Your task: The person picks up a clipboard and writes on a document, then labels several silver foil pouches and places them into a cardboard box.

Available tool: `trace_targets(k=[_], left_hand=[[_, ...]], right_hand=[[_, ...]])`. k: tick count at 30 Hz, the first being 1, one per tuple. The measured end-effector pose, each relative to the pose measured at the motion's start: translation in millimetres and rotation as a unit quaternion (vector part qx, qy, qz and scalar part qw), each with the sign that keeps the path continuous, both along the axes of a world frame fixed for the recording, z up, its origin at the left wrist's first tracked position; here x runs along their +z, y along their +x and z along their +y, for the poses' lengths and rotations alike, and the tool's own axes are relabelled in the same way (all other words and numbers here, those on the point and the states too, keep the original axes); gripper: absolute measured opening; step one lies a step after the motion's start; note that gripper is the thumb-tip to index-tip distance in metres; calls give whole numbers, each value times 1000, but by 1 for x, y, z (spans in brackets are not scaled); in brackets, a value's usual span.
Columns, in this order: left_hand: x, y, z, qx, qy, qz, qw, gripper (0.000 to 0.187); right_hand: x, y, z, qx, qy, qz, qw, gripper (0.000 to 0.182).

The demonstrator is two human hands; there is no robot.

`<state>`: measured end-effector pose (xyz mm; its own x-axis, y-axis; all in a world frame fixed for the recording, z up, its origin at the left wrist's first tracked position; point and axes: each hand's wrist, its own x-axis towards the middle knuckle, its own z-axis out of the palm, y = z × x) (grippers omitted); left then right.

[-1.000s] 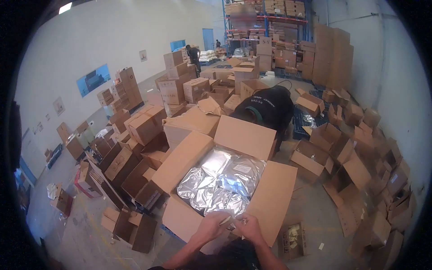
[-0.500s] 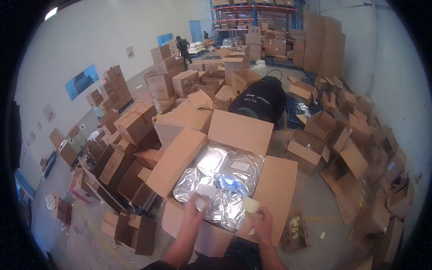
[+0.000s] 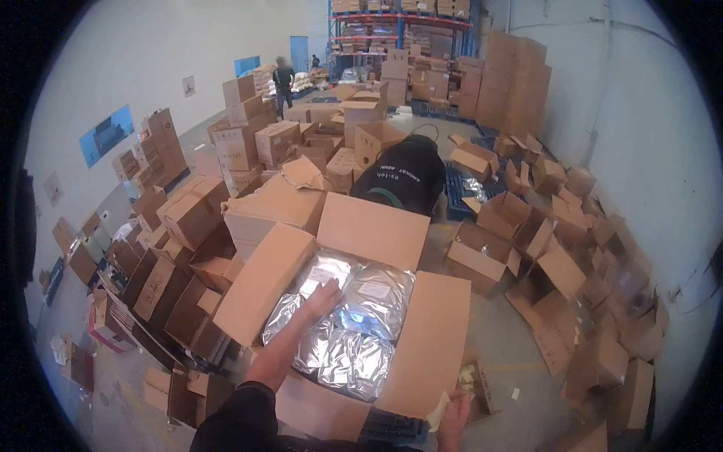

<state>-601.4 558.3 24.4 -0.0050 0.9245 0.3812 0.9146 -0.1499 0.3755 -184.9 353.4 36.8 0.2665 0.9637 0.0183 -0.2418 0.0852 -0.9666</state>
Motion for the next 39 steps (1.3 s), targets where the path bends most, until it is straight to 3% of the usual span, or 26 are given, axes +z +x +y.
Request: trace_targets(k=[1,2,3,4,5,6,7,9,11,12,14,15,17,18,20,25,28,30,31,33,34,36,37,38,39], left_hand=[[28,3,-17,-28,-116,-145,982,37],[44,4,-25,-55,-224,-284,931,37],[38,2,-27,-78,-196,-326,921,44],[37,6,-30,-84,-198,-325,921,44],[38,11,-35,-19,-190,-274,943,48],[43,18,-40,45,-178,-220,958,53],[58,30,-48,57,-167,-206,962,66],[37,31,-30,48,-185,-152,970,71],[8,19,-3,33,-201,-138,969,79],[-8,13,12,26,-209,-131,969,82],[-31,1,33,7,-210,-218,953,79],[-23,5,29,9,-206,-220,953,79],[8,28,6,153,-167,-288,930,70],[22,36,-4,157,-160,-289,931,70],[54,45,-16,173,-111,-287,936,62],[109,76,-51,224,-9,-276,935,46],[151,101,-106,258,28,-293,920,40],[184,118,-153,215,20,-292,932,41],[173,115,-167,239,17,-295,925,41],[146,103,-212,165,49,-442,880,35],[162,102,-245,130,14,-629,766,36],[93,87,-285,271,-26,-713,646,50],[50,92,-300,200,-16,-785,586,54],[19,111,-307,122,10,-844,522,57],[8,129,-315,126,27,-864,487,57]], right_hand=[[-20,3,4,-12,-10,-30,999,10],[-31,5,8,-23,-15,-60,998,10],[-30,0,15,-27,-14,-60,998,10],[-18,-11,25,-11,16,-147,989,12],[-4,-23,35,7,43,-234,971,14],[12,-35,47,33,24,-234,971,16],[28,-48,60,60,4,-233,971,17],[55,-78,86,134,-71,-127,980,20],[20,-95,126,133,-26,-264,955,29],[30,-105,132,131,-23,-266,955,29],[48,-126,142,142,-13,-463,875,27],[43,-132,147,143,-9,-465,874,27],[20,-141,162,48,29,-462,885,35],[17,-142,163,51,37,-462,885,35],[21,-145,175,27,18,-325,945,37],[53,-128,177,86,47,-317,943,35],[109,-118,111,164,21,-229,959,32],[106,-103,77,197,-3,-176,964,30],[104,-96,57,220,-9,-181,959,30],[103,-79,27,247,-56,-117,960,27],[101,-76,21,282,-61,-130,949,27],[97,-77,11,323,139,-118,929,26],[95,-74,12,374,192,-235,876,25],[99,-74,9,438,194,-232,847,25],[106,-78,5,470,303,-286,778,23]])
